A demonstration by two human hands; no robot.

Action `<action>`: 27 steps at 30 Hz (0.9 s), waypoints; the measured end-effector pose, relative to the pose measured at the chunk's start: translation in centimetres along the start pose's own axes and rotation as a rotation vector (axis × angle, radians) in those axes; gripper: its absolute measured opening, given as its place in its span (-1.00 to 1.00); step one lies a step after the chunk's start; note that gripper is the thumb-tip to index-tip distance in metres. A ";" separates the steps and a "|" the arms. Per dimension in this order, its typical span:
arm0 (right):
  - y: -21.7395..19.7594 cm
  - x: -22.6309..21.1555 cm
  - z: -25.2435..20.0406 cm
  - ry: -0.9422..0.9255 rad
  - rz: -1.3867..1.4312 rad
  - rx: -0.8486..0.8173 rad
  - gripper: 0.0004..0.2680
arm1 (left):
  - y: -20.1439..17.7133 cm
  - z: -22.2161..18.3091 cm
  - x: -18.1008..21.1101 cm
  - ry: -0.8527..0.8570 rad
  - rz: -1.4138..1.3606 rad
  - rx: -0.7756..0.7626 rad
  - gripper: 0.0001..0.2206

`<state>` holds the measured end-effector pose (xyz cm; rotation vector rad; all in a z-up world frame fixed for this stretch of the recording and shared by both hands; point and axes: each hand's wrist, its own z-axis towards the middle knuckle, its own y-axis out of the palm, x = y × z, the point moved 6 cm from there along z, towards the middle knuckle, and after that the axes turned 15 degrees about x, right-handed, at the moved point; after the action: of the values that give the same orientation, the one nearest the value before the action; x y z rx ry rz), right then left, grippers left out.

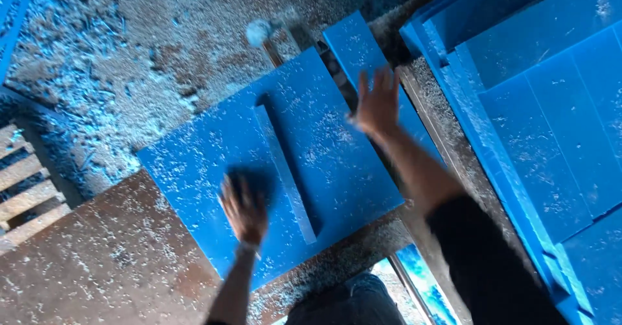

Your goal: Cutting blue plastic boards using a manual lever-operated cutter and stacking the pieces.

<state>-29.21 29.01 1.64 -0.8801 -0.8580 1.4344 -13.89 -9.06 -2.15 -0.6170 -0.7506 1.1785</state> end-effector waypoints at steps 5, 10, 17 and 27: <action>8.2 6.5 2.9 -0.013 -0.342 -0.756 0.27 | -2.7 -6.2 3.1 -0.007 0.011 -0.142 -0.42; 8.3 6.0 2.0 -0.052 -0.448 -0.655 0.29 | -2.7 -6.5 2.9 -0.032 0.039 -0.197 -0.43; 9.0 6.9 2.1 0.088 -0.157 -0.341 0.06 | -2.9 -5.9 3.1 -0.031 0.037 -0.184 -0.41; 2.4 4.0 6.9 0.284 -0.021 -0.446 0.00 | -2.9 -5.9 3.0 -0.056 0.034 -0.208 -0.40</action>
<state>-36.52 32.82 2.46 -1.3696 -0.9802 1.0778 -6.98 -7.20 -2.99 -0.7744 -0.9215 1.1613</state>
